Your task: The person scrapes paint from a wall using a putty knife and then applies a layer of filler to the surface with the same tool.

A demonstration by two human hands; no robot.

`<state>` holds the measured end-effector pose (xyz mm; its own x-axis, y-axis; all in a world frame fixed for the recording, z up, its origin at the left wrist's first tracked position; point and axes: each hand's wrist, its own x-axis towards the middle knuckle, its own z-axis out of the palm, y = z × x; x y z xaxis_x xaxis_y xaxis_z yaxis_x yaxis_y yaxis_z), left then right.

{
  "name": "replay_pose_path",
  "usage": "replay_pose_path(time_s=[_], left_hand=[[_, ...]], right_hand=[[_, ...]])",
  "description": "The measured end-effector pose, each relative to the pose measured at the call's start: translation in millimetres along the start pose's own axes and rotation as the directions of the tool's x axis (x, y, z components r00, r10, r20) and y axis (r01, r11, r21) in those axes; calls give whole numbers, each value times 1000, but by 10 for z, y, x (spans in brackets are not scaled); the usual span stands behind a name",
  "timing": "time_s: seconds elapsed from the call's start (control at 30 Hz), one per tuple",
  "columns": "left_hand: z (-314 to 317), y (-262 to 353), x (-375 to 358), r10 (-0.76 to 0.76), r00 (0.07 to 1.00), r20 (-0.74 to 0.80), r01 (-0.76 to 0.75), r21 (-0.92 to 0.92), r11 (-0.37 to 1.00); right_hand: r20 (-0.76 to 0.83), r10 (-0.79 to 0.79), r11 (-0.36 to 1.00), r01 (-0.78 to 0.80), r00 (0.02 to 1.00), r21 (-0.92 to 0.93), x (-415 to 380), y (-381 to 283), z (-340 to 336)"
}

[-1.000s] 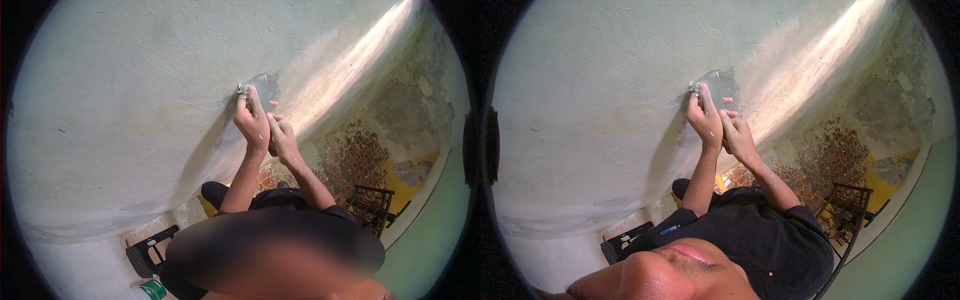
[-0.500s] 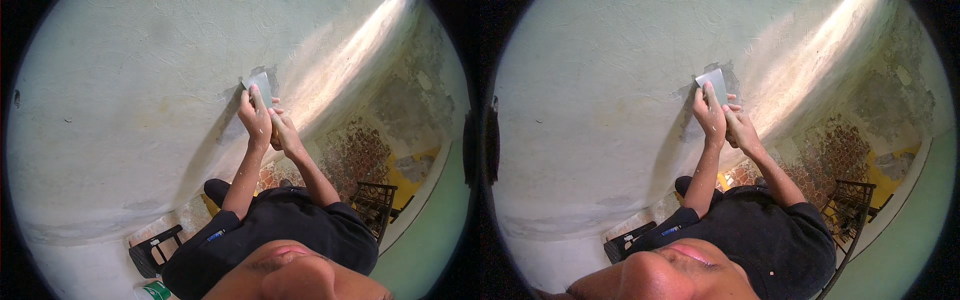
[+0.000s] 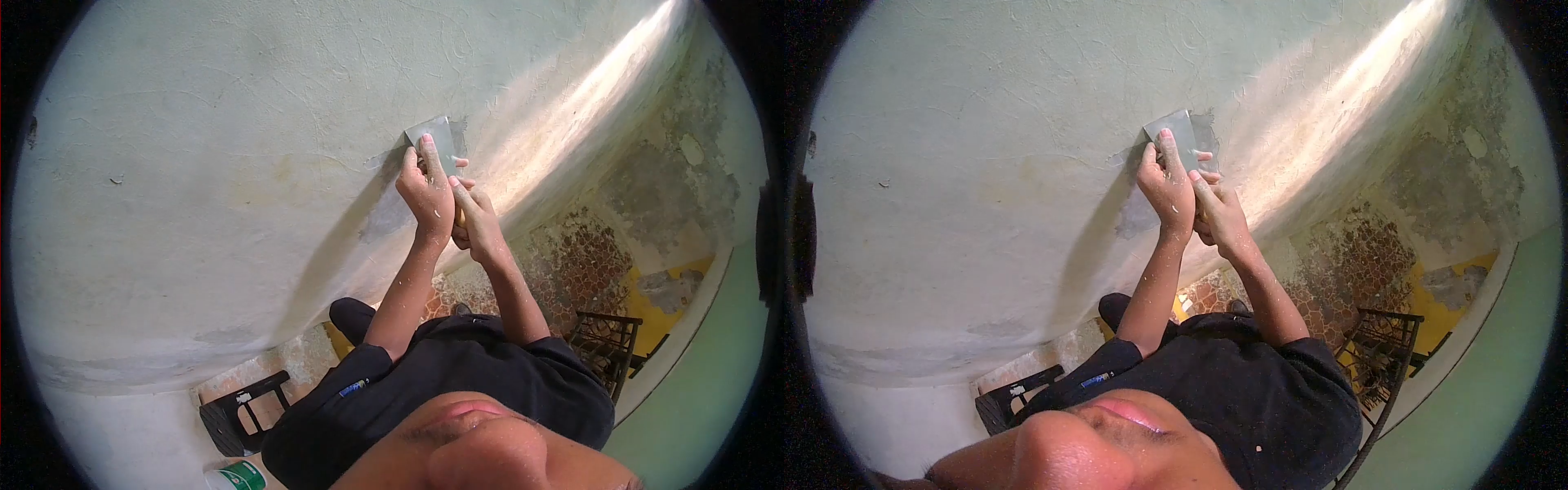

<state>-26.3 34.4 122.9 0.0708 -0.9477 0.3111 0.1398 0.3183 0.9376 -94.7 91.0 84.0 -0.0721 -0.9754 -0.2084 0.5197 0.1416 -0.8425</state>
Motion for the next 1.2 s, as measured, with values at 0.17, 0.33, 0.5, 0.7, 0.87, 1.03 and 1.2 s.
replay_pose_path(time_s=[0.17,0.33,0.5,0.7,0.87,1.03,1.2], left_hand=[[-92,19,-106,-61,998,9,61,17,998],[-185,-181,-102,-60,998,18,58,67,996],[-69,89,54,8,999,49,-9,37,999],[-202,-63,-99,-34,999,19,33,29,999],[-301,-103,-127,-59,998,-1,59,102,993],[-172,-36,-70,-33,999,-10,33,-7,999],[-338,-53,-180,-84,996,-20,85,43,995]], right_hand=[[23,50,998,-50,998,29,-50,157,-26],[-23,95,995,-95,995,19,-65,218,48],[8,39,997,-39,999,67,-28,-47,131],[28,71,997,-72,997,29,-124,195,73],[-3,104,995,-104,995,9,-115,241,133],[6,76,997,-76,997,5,-120,111,104],[19,-5,997,4,1000,75,-165,399,172]])
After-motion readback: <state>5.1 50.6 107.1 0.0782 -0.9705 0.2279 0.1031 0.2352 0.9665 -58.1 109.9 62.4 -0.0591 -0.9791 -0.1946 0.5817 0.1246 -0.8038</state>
